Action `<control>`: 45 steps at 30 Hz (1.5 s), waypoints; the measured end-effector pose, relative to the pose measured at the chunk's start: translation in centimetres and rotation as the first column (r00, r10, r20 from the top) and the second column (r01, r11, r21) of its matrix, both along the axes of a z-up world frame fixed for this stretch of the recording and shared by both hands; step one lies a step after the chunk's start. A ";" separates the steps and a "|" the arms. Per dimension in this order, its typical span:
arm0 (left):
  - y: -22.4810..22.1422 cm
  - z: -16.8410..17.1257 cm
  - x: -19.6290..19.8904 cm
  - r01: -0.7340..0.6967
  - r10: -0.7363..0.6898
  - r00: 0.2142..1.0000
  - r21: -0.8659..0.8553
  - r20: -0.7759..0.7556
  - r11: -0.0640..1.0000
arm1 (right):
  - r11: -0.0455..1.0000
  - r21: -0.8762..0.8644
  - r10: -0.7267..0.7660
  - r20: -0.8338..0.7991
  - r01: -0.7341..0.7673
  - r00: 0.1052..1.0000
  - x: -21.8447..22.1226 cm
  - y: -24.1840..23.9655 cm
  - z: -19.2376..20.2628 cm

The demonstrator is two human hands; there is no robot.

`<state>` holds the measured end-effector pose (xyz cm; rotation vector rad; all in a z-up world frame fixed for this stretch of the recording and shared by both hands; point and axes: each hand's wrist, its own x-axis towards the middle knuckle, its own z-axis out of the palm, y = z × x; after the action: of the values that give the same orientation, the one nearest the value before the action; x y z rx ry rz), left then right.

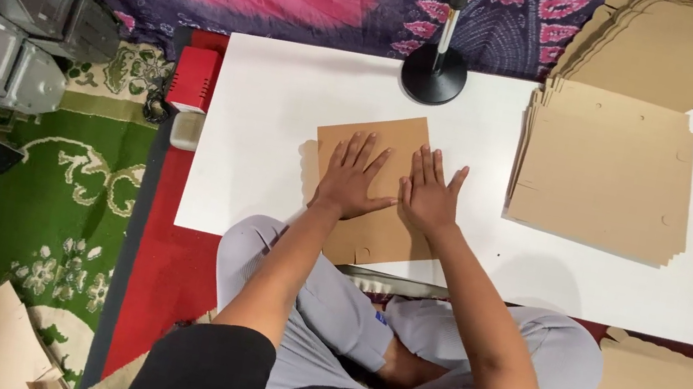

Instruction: Folding flat cardboard sheets into boxes on a low table while sitting on the floor.

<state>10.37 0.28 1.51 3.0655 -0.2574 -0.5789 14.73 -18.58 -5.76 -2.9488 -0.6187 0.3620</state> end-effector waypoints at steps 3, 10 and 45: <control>0.0 -0.2 -0.2 0.000 0.000 1.000 -0.005 0.020 1.000 | 1.000 -0.019 -0.002 -0.017 0.002 1.000 -2.8 -1.2 0.2; -0.4 0.2 -0.6 0.054 -0.056 0.997 0.039 0.046 0.998 | 0.998 -0.027 -0.056 -0.053 0.054 0.997 -9.2 -3.3 1.1; -5.9 2.6 -2.6 -0.159 0.066 0.944 -0.268 -0.323 0.950 | 0.996 0.001 -0.093 0.018 0.093 0.995 -13.8 -5.0 1.7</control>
<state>7.79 -5.65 4.16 2.6372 -0.1417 -0.9127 0.97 -23.60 -4.06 -2.9709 -0.4807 0.3268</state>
